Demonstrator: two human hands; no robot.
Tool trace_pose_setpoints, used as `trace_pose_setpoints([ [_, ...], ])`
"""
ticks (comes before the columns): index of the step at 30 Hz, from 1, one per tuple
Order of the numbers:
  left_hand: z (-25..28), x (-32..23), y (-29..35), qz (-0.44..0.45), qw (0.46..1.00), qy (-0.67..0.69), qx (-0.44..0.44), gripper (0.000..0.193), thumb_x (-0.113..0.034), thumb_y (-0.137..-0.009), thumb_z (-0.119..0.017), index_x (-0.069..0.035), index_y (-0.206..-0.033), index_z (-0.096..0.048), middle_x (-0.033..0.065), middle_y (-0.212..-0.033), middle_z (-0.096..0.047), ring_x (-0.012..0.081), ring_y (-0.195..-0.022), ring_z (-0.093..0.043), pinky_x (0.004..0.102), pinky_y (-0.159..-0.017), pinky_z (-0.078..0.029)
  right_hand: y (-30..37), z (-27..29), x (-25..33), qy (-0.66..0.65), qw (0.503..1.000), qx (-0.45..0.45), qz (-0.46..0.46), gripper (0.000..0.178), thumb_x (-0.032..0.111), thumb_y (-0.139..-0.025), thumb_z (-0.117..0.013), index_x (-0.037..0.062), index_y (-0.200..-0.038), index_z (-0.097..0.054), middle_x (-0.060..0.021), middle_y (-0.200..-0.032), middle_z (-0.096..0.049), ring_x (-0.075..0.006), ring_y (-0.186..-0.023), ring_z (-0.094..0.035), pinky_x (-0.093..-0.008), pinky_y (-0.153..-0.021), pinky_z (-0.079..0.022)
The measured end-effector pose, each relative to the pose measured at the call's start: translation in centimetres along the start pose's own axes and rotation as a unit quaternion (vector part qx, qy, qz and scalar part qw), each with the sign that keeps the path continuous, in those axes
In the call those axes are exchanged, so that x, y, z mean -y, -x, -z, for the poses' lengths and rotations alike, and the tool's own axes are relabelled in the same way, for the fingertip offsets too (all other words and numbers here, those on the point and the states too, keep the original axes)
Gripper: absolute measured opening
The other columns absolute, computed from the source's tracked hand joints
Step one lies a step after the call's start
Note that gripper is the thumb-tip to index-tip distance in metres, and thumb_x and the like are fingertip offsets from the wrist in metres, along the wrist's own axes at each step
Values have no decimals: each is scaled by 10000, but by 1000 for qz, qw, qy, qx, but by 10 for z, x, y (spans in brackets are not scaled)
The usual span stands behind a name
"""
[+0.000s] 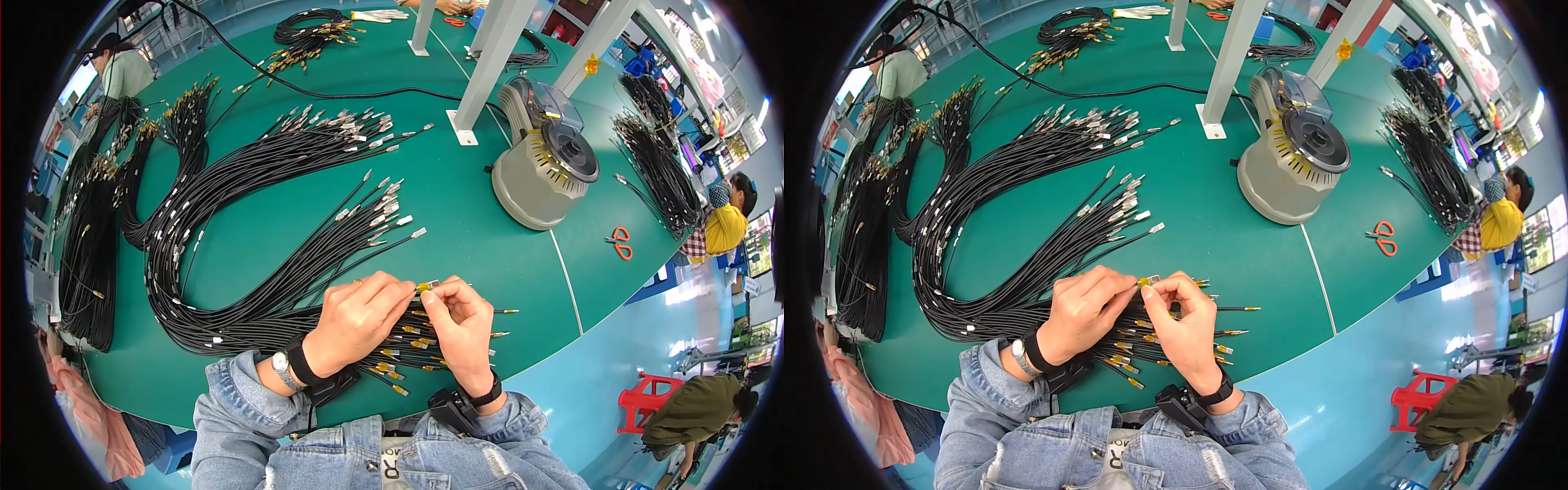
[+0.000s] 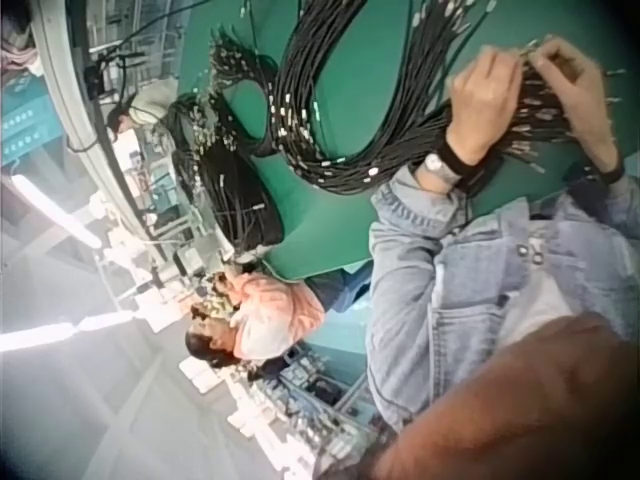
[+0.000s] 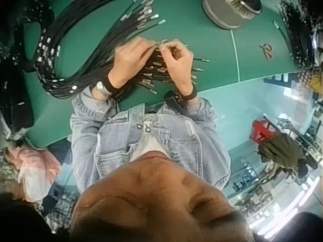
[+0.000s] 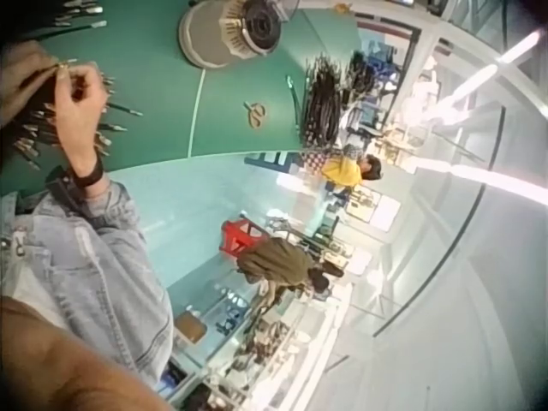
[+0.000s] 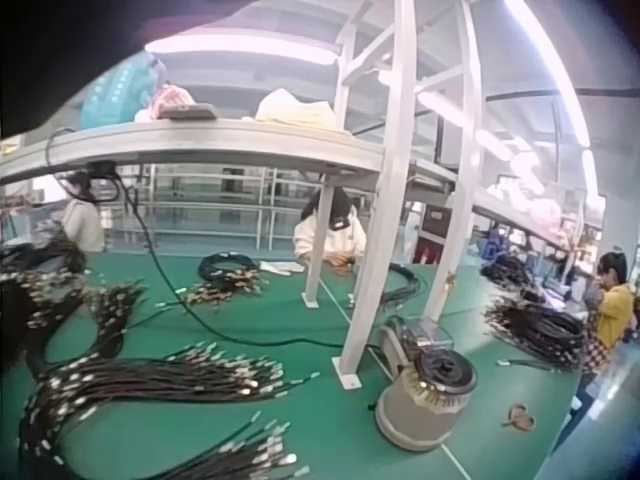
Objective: Assembling wire harnesses by manually attaching small yellow connectors to the ends of multiple wires.
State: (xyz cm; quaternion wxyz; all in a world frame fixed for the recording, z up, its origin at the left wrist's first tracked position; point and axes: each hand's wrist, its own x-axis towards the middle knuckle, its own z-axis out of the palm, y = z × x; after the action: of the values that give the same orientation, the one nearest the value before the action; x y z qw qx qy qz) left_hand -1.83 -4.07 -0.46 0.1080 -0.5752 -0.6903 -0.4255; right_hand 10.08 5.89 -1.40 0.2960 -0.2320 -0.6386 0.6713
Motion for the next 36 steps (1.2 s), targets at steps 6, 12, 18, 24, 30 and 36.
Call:
trace_pose_setpoints([
  [6, 0, -1, 0, -1, 1000, -3, -1, 178, 10, -662, -715, -34, -793, -603, 52, -673, -594, 174, -504, -577, 271, -416, -435, 0, 0, -3, -6, 1000, -3, -7, 32, -15, -835, -594, -24, -809, -577, -1, -776, -531, -53, -695, -493, -194, -638, -399],
  [12, -2, -1, 1, -48, 998, -16, -30, 243, 11, -653, -719, -59, -862, -618, 24, -645, -573, 147, -463, -536, 266, -389, -392, 0, 0, -2, -17, 1000, 1, -3, 31, -5, -832, -599, -23, -817, -578, -1, -779, -538, -54, -697, -496, -196, -646, -408],
  [18, 1, 2, 3, -90, 995, -45, 1, 317, 17, -659, -709, -72, -953, -632, 9, -633, -552, 142, -445, -510, 264, -383, -375, 2, 1, -2, -43, 999, 7, -11, 37, 13, -827, -613, -18, -831, -591, 1, -784, -552, -53, -709, -487, -197, -657, -408],
  [24, -1, -2, 0, -13, 1000, 12, -14, 308, 20, -684, -696, -58, -976, -634, 7, -630, -536, 130, -453, -506, 246, -392, -374, 6, 0, 6, -71, 997, 8, -33, 75, 15, -830, -613, -21, -892, -593, -2, -805, -555, -59, -750, -500, -205, -683, -416],
  [30, 2, -5, -2, 84, 990, 117, 6, 263, 32, -727, -666, -28, -981, -627, 31, -650, -556, 98, -476, -506, 214, -410, -371, 9, 1, 10, -144, 986, 7, -87, 139, -13, -834, -578, -36, -971, -578, -27, -872, -563, -78, -791, -532, -211, -723, -432],
  [36, 5, -8, -3, 156, 968, 191, 42, 198, 13, -778, -645, -5, -974, -619, 36, -717, -601, 50, -545, -511, 193, -460, -392, 5, -2, 6, -134, 989, 31, -50, 93, 1, -845, -584, -30, -933, -578, -28, -886, -565, -82, -797, -534, -213, -738, -435],
])
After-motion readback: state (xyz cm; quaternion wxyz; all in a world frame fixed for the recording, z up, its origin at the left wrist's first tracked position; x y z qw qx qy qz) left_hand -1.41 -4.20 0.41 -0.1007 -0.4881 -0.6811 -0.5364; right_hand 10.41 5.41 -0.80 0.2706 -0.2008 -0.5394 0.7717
